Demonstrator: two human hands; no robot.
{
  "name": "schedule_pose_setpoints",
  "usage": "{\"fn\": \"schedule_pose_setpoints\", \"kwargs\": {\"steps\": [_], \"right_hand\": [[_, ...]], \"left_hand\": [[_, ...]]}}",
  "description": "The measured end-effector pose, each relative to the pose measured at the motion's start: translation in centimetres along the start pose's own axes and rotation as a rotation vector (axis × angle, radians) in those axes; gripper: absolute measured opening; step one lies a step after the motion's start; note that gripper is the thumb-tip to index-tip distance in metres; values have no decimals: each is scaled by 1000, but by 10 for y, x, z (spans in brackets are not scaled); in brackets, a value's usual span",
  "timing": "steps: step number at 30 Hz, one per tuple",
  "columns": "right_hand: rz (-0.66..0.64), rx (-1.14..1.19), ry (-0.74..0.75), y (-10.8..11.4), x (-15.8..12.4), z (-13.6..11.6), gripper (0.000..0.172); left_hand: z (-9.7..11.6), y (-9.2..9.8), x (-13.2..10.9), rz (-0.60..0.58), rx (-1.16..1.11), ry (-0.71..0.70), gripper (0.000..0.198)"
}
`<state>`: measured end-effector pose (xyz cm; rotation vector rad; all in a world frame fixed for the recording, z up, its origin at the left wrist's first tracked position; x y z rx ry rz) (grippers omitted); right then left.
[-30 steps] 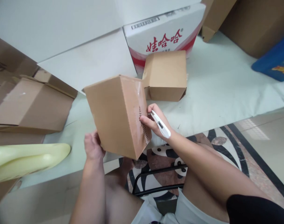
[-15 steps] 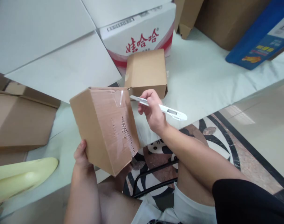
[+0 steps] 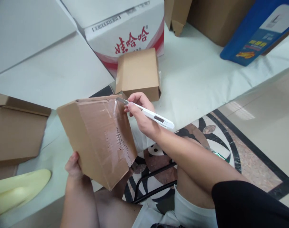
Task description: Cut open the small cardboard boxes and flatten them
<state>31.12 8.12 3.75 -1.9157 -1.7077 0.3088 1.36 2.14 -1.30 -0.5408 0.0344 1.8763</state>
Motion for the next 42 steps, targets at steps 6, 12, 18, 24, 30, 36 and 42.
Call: {"fn": "schedule_pose_setpoints", "kwargs": {"steps": [6,12,18,24,30,36,42], "right_hand": [[-18,7,5,-5,-5,-2,42],[-15,-9,7,-8,-8,-5,41],[-26,-26,0,-9,-9,-6,43],[-37,-42,37,-9,-10,-8,39],[-40,-60,48,-10,-11,-10,41],[-64,-67,35,-11,-11,-11,36],[-65,-85,-10,-10,-12,-11,38]], "left_hand": [[-3,-1,-2,-12,39,-2,59],[-6,0,1,-62,92,-25,61],[-5,1,0,-80,140,-24,60],[2,-13,-7,-60,94,-22,61],[-3,-9,-7,-36,96,1,61],[-5,-8,-7,-57,106,-9,57],[-8,-6,-4,-112,119,-35,60]]}}
Point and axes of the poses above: each hand's wrist, its own x-axis towards the middle knuckle, its own y-axis out of the back of the hand, z = x × y, the point moved 6 cm from there along x, towards the middle knuckle
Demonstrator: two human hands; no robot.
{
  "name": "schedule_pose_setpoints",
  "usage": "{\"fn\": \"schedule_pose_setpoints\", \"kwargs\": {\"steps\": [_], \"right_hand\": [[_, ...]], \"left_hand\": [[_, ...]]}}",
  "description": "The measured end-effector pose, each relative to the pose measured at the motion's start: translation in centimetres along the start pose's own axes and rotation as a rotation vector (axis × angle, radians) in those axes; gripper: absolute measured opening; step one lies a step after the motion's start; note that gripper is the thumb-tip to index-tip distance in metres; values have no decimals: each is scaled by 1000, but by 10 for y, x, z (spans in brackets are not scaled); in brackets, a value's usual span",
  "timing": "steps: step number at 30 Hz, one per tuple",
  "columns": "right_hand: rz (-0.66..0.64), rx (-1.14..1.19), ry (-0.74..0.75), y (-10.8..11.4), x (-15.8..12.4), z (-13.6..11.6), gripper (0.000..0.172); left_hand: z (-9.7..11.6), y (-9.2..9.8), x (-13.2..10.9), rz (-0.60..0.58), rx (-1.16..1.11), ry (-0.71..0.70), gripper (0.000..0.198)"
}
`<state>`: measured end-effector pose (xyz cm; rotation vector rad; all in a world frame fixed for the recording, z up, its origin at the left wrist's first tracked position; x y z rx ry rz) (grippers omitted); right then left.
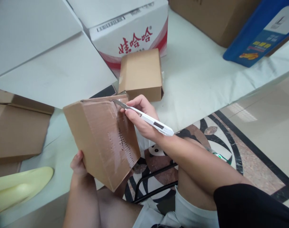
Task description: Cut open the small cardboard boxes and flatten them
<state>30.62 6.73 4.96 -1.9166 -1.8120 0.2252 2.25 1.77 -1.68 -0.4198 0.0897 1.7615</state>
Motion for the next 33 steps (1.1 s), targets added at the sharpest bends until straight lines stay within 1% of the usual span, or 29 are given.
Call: {"fn": "schedule_pose_setpoints", "kwargs": {"steps": [3,5,10,16,21,23,26,30,31,33], "right_hand": [[4,-4,8,-1,-2,-2,38],[1,-2,30,-2,-3,-3,37],[-13,-20,96,-4,-7,-5,34],[-73,-36,117,-8,-10,-2,31],[-62,-8,99,-7,-9,0,32],[-55,21,98,-6,-8,-1,31],[-28,83,44,-1,-6,2,25],[57,173,-92,8,-3,15,11],[63,199,-123,9,-2,18,9],[58,271,-188,9,1,23,8]], "left_hand": [[-1,1,1,11,11,11,75],[-1,1,0,25,6,18,81],[2,-2,-2,-12,12,25,73],[3,-1,-2,32,-14,14,66],[5,-6,-2,4,-11,-16,68],[4,-6,-2,7,-25,-26,65],[0,-1,0,46,-53,-18,62],[-2,7,4,121,-38,-59,68],[-2,7,5,114,-34,-68,69],[-3,4,6,62,-32,-65,70]]}}
Point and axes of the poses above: each hand's wrist, its own x-axis towards the middle knuckle, its own y-axis out of the back of the hand, z = x × y, the point moved 6 cm from there along x, towards the middle knuckle
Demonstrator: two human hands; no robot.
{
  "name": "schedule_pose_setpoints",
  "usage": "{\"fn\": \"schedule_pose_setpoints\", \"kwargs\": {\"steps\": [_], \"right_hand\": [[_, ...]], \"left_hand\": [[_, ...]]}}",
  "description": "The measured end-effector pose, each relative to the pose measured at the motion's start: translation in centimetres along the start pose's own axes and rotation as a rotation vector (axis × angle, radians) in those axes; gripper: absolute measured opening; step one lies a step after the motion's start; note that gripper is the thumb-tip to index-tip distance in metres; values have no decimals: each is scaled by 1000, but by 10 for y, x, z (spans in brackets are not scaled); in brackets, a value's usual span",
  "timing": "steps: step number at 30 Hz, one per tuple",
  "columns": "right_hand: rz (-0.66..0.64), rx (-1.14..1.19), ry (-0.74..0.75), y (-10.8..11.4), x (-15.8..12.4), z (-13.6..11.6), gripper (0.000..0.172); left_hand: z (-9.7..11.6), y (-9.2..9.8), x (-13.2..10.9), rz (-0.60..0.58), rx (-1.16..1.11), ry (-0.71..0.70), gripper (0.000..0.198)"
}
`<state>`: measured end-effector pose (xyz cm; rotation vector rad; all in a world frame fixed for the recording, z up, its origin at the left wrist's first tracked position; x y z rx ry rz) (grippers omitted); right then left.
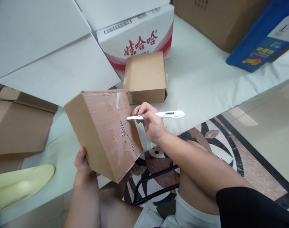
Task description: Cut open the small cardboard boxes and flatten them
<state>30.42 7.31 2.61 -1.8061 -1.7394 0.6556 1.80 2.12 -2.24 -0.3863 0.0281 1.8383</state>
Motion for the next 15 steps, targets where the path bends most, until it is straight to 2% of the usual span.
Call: {"fn": "schedule_pose_setpoints", "kwargs": {"steps": [3,6,10,15], "right_hand": [[11,146,-84,-1,2,2,13],[71,236,-145,-1,1,1,13],[133,212,-192,-2,-1,2,15],[106,162,-283,-1,0,6,19]], "left_hand": [[-2,-4,0,-61,-9,26,67],[-2,-2,-1,-21,-41,8,62],[-2,-3,0,0,-54,-14,58],[-1,-3,-1,33,-67,15,59]]}}
Point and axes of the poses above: each hand's wrist, its own x-axis towards the middle knuckle, its own y-axis out of the back of the hand, z = x × y, the point moved 6 cm from there along x, towards the middle knuckle
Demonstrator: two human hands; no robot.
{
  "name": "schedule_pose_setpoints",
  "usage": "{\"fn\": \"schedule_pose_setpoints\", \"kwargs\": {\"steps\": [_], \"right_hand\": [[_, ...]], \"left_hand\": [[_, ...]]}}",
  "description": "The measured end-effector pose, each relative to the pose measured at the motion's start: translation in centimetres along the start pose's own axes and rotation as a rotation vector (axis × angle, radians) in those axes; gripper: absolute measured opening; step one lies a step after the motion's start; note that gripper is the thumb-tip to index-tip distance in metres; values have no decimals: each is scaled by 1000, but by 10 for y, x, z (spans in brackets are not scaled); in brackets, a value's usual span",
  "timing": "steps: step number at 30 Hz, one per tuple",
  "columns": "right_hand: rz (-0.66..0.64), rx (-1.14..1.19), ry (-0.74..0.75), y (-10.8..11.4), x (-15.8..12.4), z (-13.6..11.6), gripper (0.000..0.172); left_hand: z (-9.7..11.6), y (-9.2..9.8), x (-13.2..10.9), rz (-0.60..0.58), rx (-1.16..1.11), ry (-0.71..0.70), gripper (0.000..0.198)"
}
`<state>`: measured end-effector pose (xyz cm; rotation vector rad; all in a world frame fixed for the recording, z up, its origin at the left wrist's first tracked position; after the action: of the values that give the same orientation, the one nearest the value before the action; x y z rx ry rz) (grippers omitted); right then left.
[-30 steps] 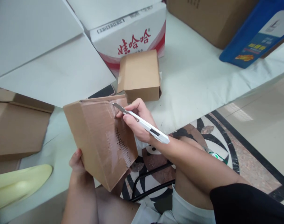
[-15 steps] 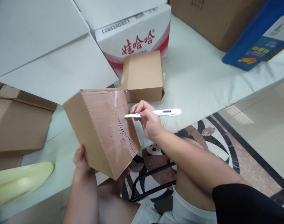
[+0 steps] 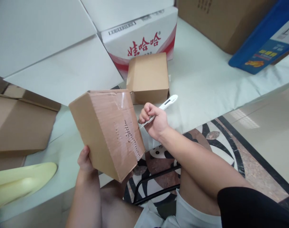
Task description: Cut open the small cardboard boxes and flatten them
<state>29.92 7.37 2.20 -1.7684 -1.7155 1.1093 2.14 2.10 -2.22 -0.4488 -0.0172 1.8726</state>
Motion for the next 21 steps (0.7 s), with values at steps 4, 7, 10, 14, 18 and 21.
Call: {"fn": "schedule_pose_setpoints", "kwargs": {"steps": [4,7,10,14,18,21], "right_hand": [[-8,-32,-36,2,1,2,14],[-32,-113,-114,0,1,10,11],[20,-205,-180,2,2,17,8],[93,-257,-227,3,2,21,9],[115,-270,-231,4,2,22,11],[134,-304,-207,5,2,22,12]], "left_hand": [[3,-3,-1,-11,2,-17,58],[3,-3,0,-14,6,-8,59],[3,-2,0,-10,8,-16,58],[2,-3,0,-13,-5,-6,57],[4,-6,-2,3,-20,-1,59],[4,-5,-3,40,-29,15,59]]}}
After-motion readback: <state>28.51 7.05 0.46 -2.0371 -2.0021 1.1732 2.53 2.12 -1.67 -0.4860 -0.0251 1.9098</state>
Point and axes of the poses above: each hand's wrist, its own x-axis towards the middle knuckle, its own y-axis out of the back of the hand, z = x × y, the point moved 6 cm from there along x, towards the middle knuckle
